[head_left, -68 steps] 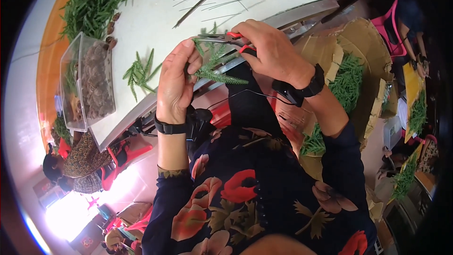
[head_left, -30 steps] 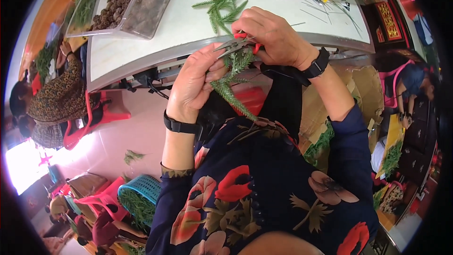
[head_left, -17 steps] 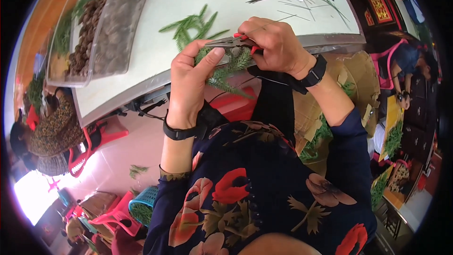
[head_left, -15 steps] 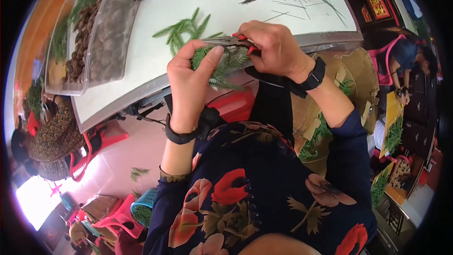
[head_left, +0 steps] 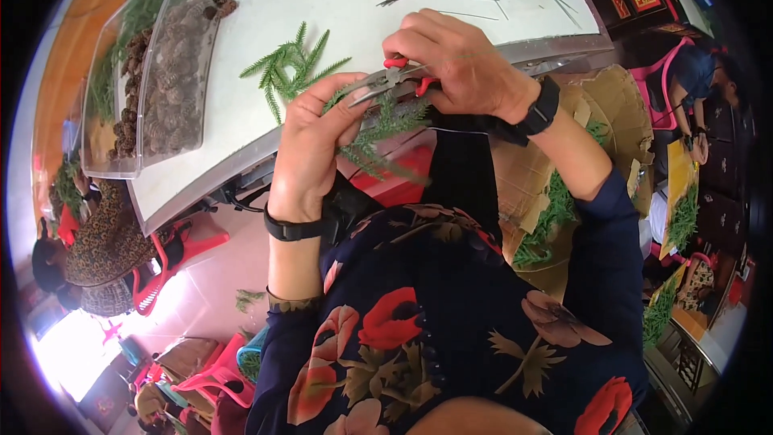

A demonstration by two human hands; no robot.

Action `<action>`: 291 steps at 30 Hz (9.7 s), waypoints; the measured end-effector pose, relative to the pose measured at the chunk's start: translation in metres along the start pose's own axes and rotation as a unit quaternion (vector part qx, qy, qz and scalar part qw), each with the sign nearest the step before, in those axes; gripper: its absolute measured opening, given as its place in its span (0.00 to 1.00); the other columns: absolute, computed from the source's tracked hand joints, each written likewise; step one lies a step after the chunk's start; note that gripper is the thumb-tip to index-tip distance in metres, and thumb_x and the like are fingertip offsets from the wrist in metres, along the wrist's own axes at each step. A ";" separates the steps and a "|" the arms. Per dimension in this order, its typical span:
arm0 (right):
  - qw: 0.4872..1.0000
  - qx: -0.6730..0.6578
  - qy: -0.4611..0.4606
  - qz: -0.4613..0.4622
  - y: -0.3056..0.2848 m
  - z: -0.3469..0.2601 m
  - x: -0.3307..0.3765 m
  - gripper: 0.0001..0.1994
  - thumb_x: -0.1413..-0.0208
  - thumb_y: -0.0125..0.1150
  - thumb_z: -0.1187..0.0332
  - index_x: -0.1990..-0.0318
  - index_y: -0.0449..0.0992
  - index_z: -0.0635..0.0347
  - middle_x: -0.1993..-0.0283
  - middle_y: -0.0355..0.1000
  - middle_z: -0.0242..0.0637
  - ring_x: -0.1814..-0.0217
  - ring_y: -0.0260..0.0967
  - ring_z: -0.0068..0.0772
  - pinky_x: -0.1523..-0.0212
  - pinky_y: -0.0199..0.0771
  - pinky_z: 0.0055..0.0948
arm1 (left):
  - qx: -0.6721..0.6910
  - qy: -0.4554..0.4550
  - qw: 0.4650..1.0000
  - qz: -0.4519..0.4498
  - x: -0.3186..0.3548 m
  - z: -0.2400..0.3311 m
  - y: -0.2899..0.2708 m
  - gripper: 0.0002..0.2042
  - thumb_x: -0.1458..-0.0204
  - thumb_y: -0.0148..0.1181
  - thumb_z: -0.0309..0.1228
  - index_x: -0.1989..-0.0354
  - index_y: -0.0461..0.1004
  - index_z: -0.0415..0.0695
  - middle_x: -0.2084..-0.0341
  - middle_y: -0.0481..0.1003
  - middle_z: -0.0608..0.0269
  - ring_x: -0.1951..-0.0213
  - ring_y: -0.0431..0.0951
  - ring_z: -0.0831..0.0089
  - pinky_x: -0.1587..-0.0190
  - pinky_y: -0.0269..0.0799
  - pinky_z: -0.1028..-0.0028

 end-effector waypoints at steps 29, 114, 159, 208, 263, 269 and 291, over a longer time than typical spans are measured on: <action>0.998 -0.013 0.036 -0.049 -0.010 0.008 0.018 0.15 0.61 0.62 0.73 0.62 0.68 0.60 0.66 0.66 0.40 0.64 0.66 0.45 0.66 0.67 0.38 | -0.058 -0.009 0.998 -0.010 -0.005 -0.003 0.022 0.08 0.43 0.55 0.27 0.58 0.75 0.38 0.82 0.66 0.76 0.83 0.57 0.86 0.80 0.49 0.83; 0.857 0.193 0.477 -0.015 -0.087 0.123 0.081 0.17 0.44 0.52 0.54 0.63 0.75 0.61 0.68 0.75 0.47 0.63 0.73 0.51 0.62 0.70 0.41 | 0.018 0.028 0.994 0.103 -0.019 -0.017 0.023 0.08 0.44 0.57 0.31 0.63 0.74 0.40 0.89 0.55 0.80 0.87 0.48 0.88 0.84 0.42 0.82; 0.894 0.311 0.289 0.144 -0.072 0.160 0.106 0.17 0.55 0.64 0.68 0.55 0.71 0.56 0.61 0.69 0.38 0.58 0.65 0.46 0.59 0.68 0.40 | -0.795 0.123 0.585 0.098 -0.038 0.009 -0.044 0.40 0.43 0.51 0.47 0.33 0.40 0.34 0.36 0.48 0.33 0.36 0.51 0.41 0.44 0.58 0.44; 0.900 0.227 0.338 0.156 -0.078 0.154 0.100 0.17 0.58 0.65 0.71 0.58 0.70 0.58 0.62 0.68 0.38 0.57 0.64 0.44 0.59 0.64 0.38 | -0.806 0.296 0.504 0.095 -0.382 0.151 0.003 0.13 0.55 0.60 0.35 0.60 0.77 0.47 0.66 0.76 0.52 0.60 0.76 0.53 0.56 0.72 0.58; 0.944 0.077 0.319 -0.006 -0.073 0.009 0.117 0.14 0.51 0.63 0.68 0.60 0.70 0.66 0.64 0.70 0.48 0.62 0.69 0.54 0.62 0.70 0.42 | -0.131 0.087 0.988 0.003 -0.024 -0.011 0.092 0.06 0.41 0.53 0.30 0.64 0.72 0.40 0.76 0.72 0.71 0.75 0.63 0.87 0.74 0.56 0.85; 0.945 0.080 0.315 -0.025 -0.073 0.008 0.118 0.15 0.52 0.63 0.69 0.59 0.69 0.66 0.63 0.70 0.48 0.59 0.68 0.54 0.58 0.69 0.42 | -0.175 0.137 0.975 -0.014 -0.016 -0.003 0.097 0.07 0.40 0.51 0.30 0.66 0.71 0.40 0.78 0.69 0.73 0.74 0.63 0.87 0.71 0.58 0.84; 0.991 0.117 0.035 0.054 -0.085 0.000 0.106 0.22 0.68 0.62 0.78 0.58 0.71 0.57 0.64 0.68 0.35 0.62 0.66 0.43 0.64 0.67 0.34 | 0.088 -0.180 0.961 -0.190 0.007 -0.052 0.129 0.11 0.42 0.52 0.29 0.57 0.72 0.33 0.76 0.68 0.69 0.72 0.63 0.81 0.66 0.60 0.81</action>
Point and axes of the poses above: each hand's wrist, its own x-axis away from the middle knuckle, its own y-axis out of the palm, z = x × y, the point moved 10 cm from there along -x, towards the middle knuckle
